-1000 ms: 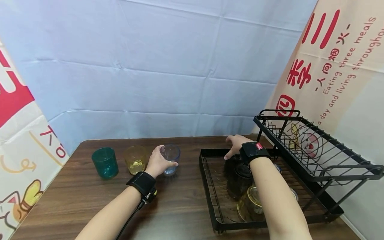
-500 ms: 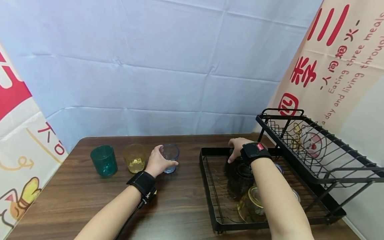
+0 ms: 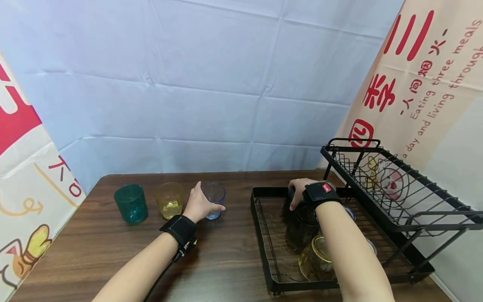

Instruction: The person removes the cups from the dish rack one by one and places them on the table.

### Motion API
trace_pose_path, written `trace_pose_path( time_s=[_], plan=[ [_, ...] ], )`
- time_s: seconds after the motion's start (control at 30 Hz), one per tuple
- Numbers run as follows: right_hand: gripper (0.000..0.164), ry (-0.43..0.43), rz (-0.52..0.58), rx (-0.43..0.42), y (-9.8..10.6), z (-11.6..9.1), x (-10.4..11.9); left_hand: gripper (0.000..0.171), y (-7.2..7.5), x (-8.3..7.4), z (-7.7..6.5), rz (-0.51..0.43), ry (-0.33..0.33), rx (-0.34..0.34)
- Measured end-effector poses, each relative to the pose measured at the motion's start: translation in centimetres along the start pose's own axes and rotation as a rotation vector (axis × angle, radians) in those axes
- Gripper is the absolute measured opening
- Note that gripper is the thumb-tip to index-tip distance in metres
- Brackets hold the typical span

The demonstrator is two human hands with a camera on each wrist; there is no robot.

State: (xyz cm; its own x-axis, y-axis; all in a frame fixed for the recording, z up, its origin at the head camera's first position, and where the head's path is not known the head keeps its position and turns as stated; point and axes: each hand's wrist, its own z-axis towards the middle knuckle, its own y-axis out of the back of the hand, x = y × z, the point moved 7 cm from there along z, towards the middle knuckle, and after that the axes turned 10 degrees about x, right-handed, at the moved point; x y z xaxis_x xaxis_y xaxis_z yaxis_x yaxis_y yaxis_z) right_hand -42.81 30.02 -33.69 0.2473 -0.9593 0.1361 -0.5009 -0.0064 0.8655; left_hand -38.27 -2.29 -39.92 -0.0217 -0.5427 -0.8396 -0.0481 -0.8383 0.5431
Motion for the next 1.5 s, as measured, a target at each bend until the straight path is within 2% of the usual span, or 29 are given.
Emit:
trace_pose_path(
  time_s=[0.17,0.4,0.67,0.87,1.0,1.2,1.4,1.5],
  plan=[
    [0.075,-0.034,0.024,-0.007,-0.2,-0.6,0.0,0.134,0.3,-1.4,-0.2,0.019,-0.04,0.005],
    [0.072,-0.025,0.029,-0.018,0.0,-1.3,-0.1,0.125,2.0,-3.3,-0.7,0.018,-0.096,-0.003],
    [0.071,0.093,0.074,-0.047,2.8,-3.5,1.4,0.11,5.1,-3.9,-1.0,-0.025,-0.102,0.026],
    [0.074,0.19,0.065,-0.153,5.6,-5.3,3.4,0.097,7.6,-5.1,-1.8,-0.114,-0.148,0.096],
    [0.072,0.28,0.095,-0.249,6.9,-6.0,5.5,0.087,8.0,-5.4,-2.2,-0.187,-0.173,0.158],
    [0.072,0.42,0.285,-0.363,7.4,-5.8,10.1,0.084,6.6,-5.5,-2.1,-0.326,-0.178,0.262],
    [0.069,0.554,0.623,-0.459,6.0,-4.6,14.6,0.078,4.6,-5.9,-2.1,-0.606,-0.157,0.413],
    [0.066,0.643,0.778,-0.49,4.9,-3.9,16.5,0.071,4.1,-6.5,-2.3,-0.753,-0.158,0.434]
  ],
)
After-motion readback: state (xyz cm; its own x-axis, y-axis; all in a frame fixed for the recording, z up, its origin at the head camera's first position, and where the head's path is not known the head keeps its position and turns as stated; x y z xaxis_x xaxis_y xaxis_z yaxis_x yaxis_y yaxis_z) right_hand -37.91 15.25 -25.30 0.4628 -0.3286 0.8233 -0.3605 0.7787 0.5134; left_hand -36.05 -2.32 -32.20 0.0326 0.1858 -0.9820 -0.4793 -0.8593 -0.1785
